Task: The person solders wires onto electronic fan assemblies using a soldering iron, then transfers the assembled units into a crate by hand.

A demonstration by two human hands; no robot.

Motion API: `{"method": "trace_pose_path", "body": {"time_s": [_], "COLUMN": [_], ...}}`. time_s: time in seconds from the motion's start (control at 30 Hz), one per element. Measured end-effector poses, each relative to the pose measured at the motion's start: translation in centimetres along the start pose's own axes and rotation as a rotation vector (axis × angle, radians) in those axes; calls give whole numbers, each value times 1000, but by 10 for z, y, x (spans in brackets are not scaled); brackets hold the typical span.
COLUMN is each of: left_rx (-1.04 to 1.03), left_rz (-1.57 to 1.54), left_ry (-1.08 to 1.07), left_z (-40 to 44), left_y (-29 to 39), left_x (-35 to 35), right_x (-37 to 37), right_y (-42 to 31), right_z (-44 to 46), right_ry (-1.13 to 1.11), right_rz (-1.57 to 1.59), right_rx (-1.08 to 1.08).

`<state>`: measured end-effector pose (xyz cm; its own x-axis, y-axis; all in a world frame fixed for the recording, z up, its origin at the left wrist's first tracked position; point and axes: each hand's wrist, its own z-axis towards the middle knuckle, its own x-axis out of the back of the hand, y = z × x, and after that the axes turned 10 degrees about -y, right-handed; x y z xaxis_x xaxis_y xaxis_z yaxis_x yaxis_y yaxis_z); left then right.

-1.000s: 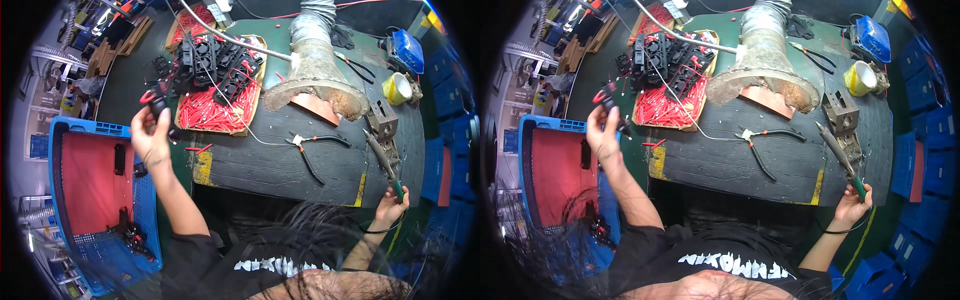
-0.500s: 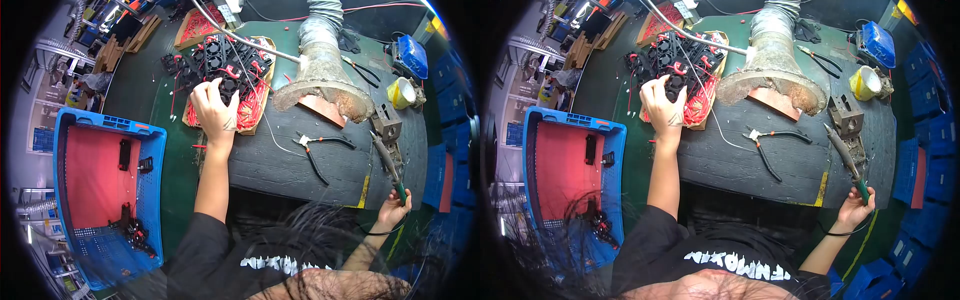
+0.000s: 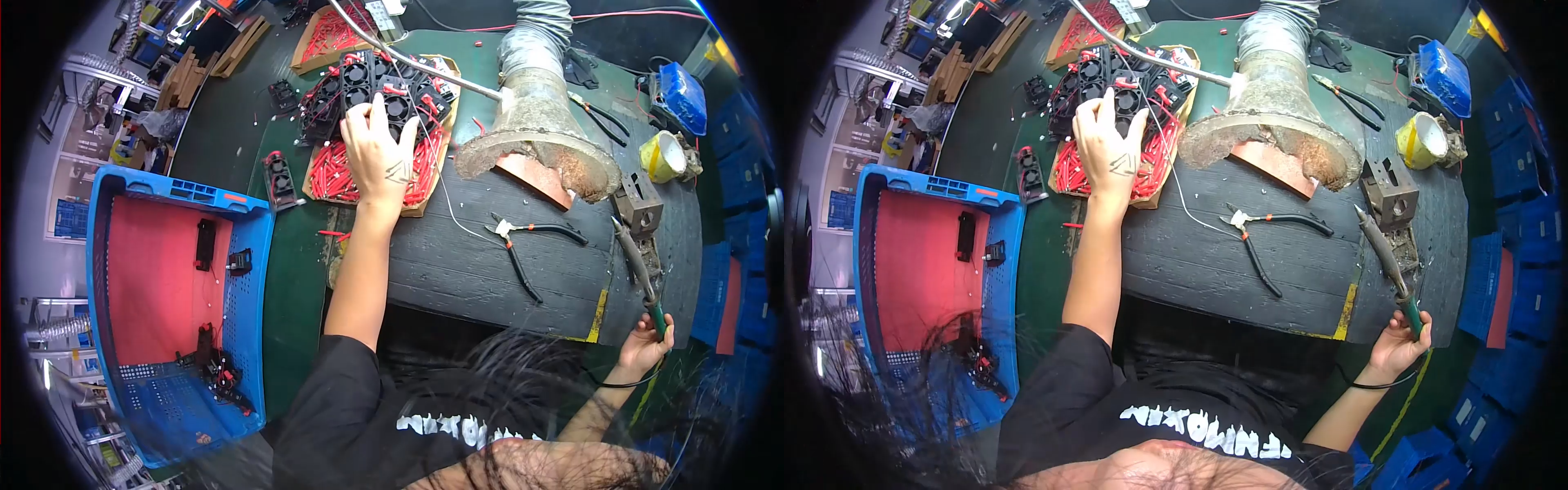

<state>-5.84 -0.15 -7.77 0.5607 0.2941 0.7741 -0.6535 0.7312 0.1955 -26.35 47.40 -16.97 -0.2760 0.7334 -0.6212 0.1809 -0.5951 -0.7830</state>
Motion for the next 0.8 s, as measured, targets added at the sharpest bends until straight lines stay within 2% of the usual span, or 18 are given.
{"method": "trace_pose_path", "body": {"time_s": [0.17,0.47,0.53,0.7,0.8], "left_rx": [-66,194,278,264,204], "left_rz": [-63,44,-40,-92,-134], "left_ry": [-6,-2,5,29,49], "left_z": [-33,-131,-153,-169,-170], "left_y": [-5,-57,-61,-43,-38], "left_x": [28,110,115,112,102], "right_x": [19,29,31,17,-11], "right_y": [-1,-4,-5,-8,-25], "right_z": [3,12,13,9,-5], "right_ry": [-72,-98,-75,-1,-8], "right_rz": [82,73,28,114,40], "right_rx": [-22,-34,-30,-54,78]}}
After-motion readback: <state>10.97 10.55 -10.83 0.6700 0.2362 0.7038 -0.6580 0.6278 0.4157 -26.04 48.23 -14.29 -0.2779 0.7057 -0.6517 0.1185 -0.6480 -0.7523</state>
